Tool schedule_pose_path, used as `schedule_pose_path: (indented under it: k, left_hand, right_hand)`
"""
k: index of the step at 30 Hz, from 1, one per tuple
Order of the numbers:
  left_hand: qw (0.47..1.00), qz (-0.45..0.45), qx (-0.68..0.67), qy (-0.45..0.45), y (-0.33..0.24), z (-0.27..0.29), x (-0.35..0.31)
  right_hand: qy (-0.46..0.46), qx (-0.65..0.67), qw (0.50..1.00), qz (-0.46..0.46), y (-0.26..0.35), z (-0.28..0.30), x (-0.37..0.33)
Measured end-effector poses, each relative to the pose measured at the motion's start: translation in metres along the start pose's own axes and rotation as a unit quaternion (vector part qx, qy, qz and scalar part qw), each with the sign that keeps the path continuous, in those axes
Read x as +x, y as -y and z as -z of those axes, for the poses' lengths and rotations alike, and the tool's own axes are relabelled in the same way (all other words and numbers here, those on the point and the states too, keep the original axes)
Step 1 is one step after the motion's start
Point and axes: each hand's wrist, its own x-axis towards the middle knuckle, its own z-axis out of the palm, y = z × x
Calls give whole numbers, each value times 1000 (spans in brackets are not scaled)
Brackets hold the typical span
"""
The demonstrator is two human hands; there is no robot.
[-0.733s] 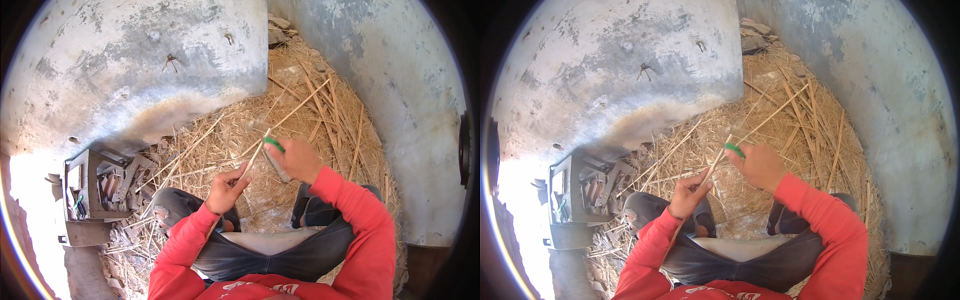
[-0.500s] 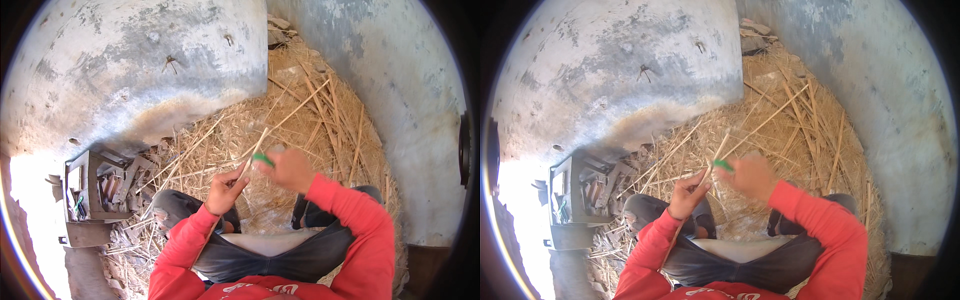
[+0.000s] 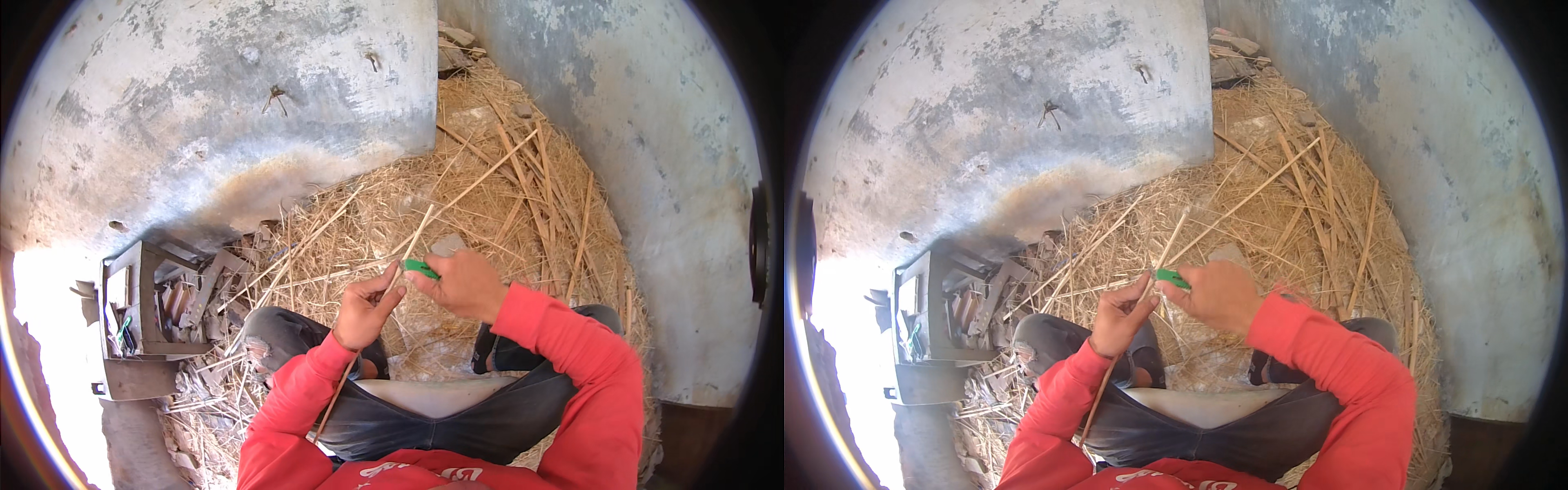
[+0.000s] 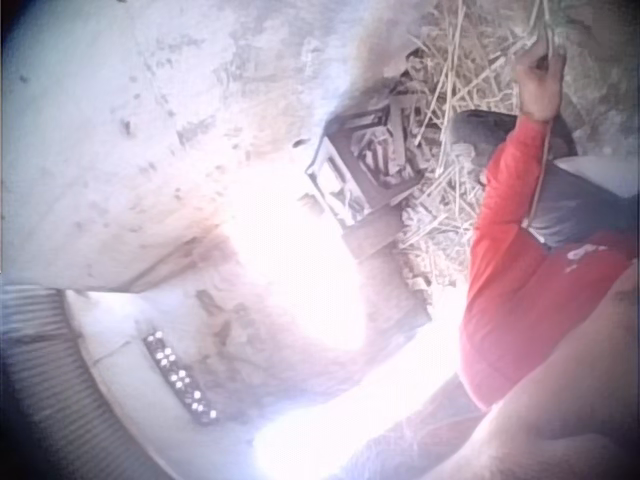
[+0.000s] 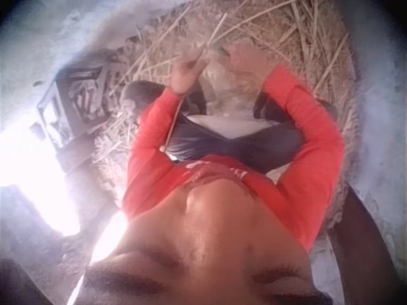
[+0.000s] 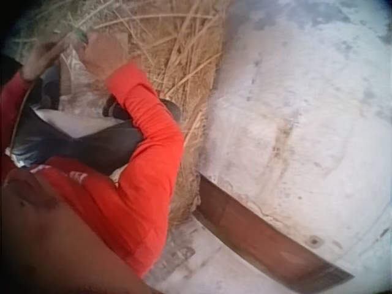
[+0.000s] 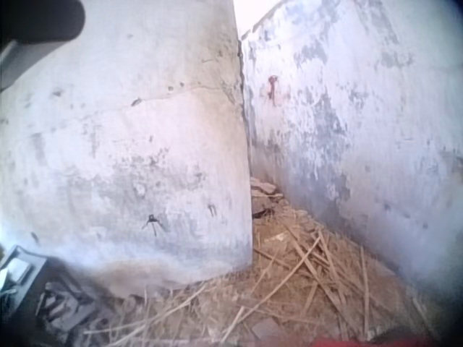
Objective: The person is shaving a thin wooden strip with a green-handled tool, peeling off long thin shavings.
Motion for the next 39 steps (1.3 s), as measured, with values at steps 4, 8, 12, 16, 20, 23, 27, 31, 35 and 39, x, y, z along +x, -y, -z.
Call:
schedule_pose_path:
  k: [4, 8, 12, 16, 20, 23, 27, 31, 35, 39]
  left_hand:
    - [998, 58, 3, -4, -8, -2, 3]
    - [999, 18, 27, -5, -3, -5, 1]
    - [996, 45, 74, -15, -13, -4, 3]
    - [997, 25, 78, -5, -15, -2, -3]
    - [997, 11, 76, -12, -11, -4, 7]
    - [997, 19, 81, -2, -16, -6, 5]
    - [995, 29, 91, -4, -16, 0, 4]
    - [998, 1, 60, 0, -16, -3, 5]
    - [999, 4, 42, 0, -8, 3, -2]
    - [999, -45, 23, -18, -11, 0, 2]
  right_hand:
    - [-7, 50, 998, -35, -8, 5, 11]
    - [-48, -34, 997, 53, -6, -22, -7]
    - [-58, -28, 998, 9, -18, 0, 11]
    - [-77, 1, 997, 5, -10, -8, 5]
    - [-71, -7, 997, -34, -30, 5, 21]
    - [-82, -39, 993, 72, -17, -13, 3]
    - [-123, 21, 992, -18, -27, 10, 21]
    - [-87, -50, 995, 20, -16, 4, 8]
    - [-160, -43, 986, -26, -33, 21, 21]
    - [-127, -35, 987, -96, -46, 60, 32]
